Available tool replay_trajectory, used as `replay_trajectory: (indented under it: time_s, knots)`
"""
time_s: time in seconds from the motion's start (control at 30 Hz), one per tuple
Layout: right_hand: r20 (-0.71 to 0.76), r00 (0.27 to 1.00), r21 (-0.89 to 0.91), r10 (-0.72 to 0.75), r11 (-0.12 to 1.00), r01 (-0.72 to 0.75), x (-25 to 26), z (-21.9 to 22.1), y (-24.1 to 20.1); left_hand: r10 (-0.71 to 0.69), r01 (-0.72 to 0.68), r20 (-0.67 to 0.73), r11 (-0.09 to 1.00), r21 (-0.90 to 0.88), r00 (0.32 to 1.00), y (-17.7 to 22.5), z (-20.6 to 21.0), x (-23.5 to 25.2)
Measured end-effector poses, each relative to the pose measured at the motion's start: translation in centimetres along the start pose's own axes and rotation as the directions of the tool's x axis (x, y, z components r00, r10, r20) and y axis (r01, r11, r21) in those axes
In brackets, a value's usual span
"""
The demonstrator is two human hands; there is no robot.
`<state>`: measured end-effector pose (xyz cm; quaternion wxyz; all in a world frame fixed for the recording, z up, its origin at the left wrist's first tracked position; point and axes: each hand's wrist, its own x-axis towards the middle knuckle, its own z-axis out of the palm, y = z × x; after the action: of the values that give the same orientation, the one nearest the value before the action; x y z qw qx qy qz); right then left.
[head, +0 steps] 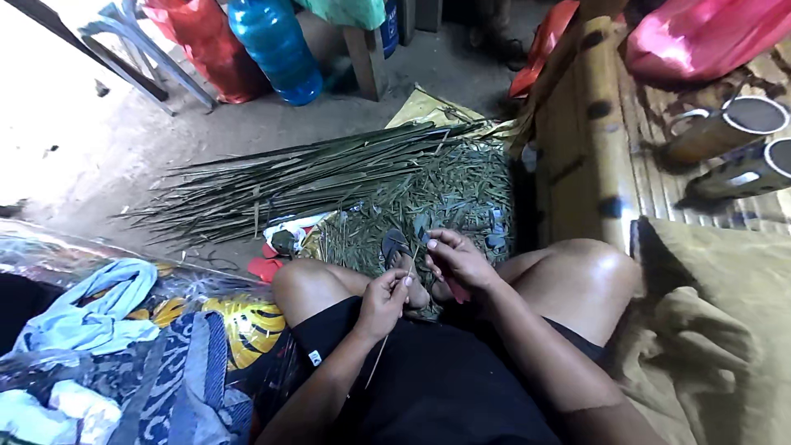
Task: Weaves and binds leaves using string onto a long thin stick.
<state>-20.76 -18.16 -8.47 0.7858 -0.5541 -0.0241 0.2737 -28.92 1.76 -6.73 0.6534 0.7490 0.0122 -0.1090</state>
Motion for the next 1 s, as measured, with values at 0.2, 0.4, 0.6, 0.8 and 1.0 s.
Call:
replay_trajectory:
  time_s: [0.2, 0.4, 0.6, 0.8, 1.0]
  knots:
    - [0.038, 0.998, -0.085, 0.05, 0.995, -0.047, -0.9, 0.0, 0.1, -0.003, 0.008, -0.09, 0.998, 0.064, 0.996, 0.1, -0.5, 0.1]
    - [0.076, 0.997, -0.186, 0.027, 0.982, -0.012, -1.6, -0.9, -0.9, -0.037, 0.037, -0.124, 0.999, -0.001, 0.992, -0.7, -1.0, -0.3]
    - [0.304, 0.95, -0.348, 0.069, 0.937, 0.043, -1.2, -1.2, -1.1, -0.043, 0.038, -0.107, 0.998, -0.05, 0.993, -0.6, -1.4, -1.0]
    - [0.3, 0.953, -0.427, 0.05, 0.9, 0.087, 1.1, -2.1, -2.4, -0.021, 0.015, -0.079, 0.996, -0.086, 0.997, -0.5, -2.1, -2.1]
    - [0.059, 0.998, -0.455, -0.012, 0.89, 0.038, 2.9, -4.2, -4.0, -0.143, 0.138, -0.091, 0.989, -0.059, 0.986, -1.2, -2.9, -3.2]
